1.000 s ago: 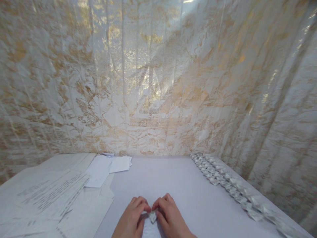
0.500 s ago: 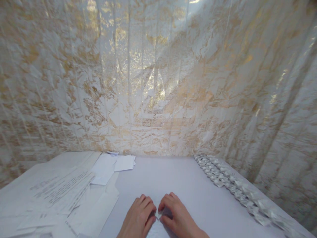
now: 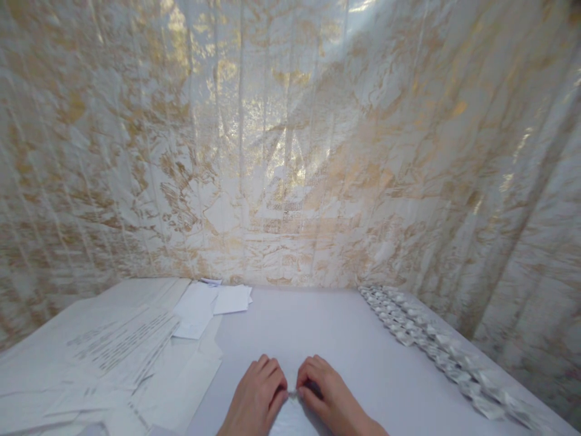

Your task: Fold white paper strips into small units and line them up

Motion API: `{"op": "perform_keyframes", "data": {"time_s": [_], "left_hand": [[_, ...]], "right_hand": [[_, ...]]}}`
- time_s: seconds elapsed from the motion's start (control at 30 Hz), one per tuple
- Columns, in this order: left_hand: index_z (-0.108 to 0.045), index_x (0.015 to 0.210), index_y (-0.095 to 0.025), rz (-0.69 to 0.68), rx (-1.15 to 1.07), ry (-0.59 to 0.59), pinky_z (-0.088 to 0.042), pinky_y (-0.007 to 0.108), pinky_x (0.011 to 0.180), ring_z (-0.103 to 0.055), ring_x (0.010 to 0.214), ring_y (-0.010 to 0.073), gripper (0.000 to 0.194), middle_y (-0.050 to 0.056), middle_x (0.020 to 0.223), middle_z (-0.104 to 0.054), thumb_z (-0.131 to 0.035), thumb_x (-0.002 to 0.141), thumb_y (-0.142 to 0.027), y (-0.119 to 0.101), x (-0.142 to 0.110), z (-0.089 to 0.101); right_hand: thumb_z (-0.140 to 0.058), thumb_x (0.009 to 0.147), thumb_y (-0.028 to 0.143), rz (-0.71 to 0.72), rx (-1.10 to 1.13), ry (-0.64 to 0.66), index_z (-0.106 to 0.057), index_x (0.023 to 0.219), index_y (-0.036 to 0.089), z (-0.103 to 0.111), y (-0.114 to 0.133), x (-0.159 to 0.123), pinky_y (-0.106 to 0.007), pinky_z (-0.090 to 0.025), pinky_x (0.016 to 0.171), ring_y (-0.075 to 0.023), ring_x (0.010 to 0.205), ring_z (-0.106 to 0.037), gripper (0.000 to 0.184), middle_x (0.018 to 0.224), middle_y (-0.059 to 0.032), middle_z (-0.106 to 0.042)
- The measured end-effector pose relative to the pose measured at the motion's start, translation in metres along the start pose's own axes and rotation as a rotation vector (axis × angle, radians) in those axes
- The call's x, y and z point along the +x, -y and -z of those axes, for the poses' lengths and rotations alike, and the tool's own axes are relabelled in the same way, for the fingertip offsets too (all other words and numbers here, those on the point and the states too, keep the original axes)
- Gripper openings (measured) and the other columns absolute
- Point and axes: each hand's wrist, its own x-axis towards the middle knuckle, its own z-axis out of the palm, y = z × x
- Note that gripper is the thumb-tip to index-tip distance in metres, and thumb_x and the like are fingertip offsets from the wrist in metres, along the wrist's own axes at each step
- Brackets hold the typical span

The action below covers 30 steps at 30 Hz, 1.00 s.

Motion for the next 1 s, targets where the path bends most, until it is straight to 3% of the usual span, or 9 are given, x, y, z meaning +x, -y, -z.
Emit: {"op": "perform_keyframes", "data": {"time_s": [0.17,0.4,0.77,1.0], "left_hand": [[-0.065,0.089,-0.016,0.002,-0.003,-0.002,-0.044,0.039,0.085,-0.056,0.096,0.0249,0.013,0.007,0.097,-0.067,-0.053,0.094,-0.014,-0.002,0.000,0.001],[-0.062,0.087,-0.019,0.013,-0.026,-0.044,-0.043,0.038,0.084,-0.054,0.097,0.0247,0.016,0.007,0.099,-0.062,-0.048,0.092,-0.013,-0.003,-0.004,-0.006],[-0.058,0.083,-0.020,0.081,-0.060,-0.122,-0.040,0.039,0.087,-0.052,0.100,0.0243,0.018,0.007,0.104,-0.059,-0.044,0.091,-0.012,0.001,-0.002,-0.018],[-0.056,0.081,-0.021,0.116,-0.023,-0.164,-0.039,0.038,0.086,-0.050,0.099,0.0240,0.017,0.006,0.102,-0.057,-0.048,0.081,-0.006,-0.002,-0.002,-0.021]], "right_hand": [[-0.061,0.073,0.004,0.009,-0.107,0.031,-0.065,0.086,0.020,0.001,0.004,0.000,-0.034,-0.038,0.089,-0.0221,0.092,-0.058,0.021,0.091,-0.0034,-0.068],[-0.063,0.080,0.003,-0.096,-0.066,-0.003,-0.067,0.075,0.019,-0.004,0.000,0.002,-0.035,-0.036,0.093,-0.0205,0.091,-0.056,0.017,0.085,-0.0018,-0.065],[-0.065,0.086,0.010,-0.196,-0.061,-0.023,-0.065,0.075,0.019,-0.005,0.013,0.006,-0.037,-0.037,0.088,-0.0248,0.096,-0.052,0.014,0.092,-0.0046,-0.063],[-0.062,0.083,0.007,-0.197,-0.151,-0.030,-0.064,0.077,0.019,-0.013,0.008,0.009,-0.038,-0.036,0.087,-0.0250,0.096,-0.053,0.014,0.095,-0.0054,-0.064]]}}
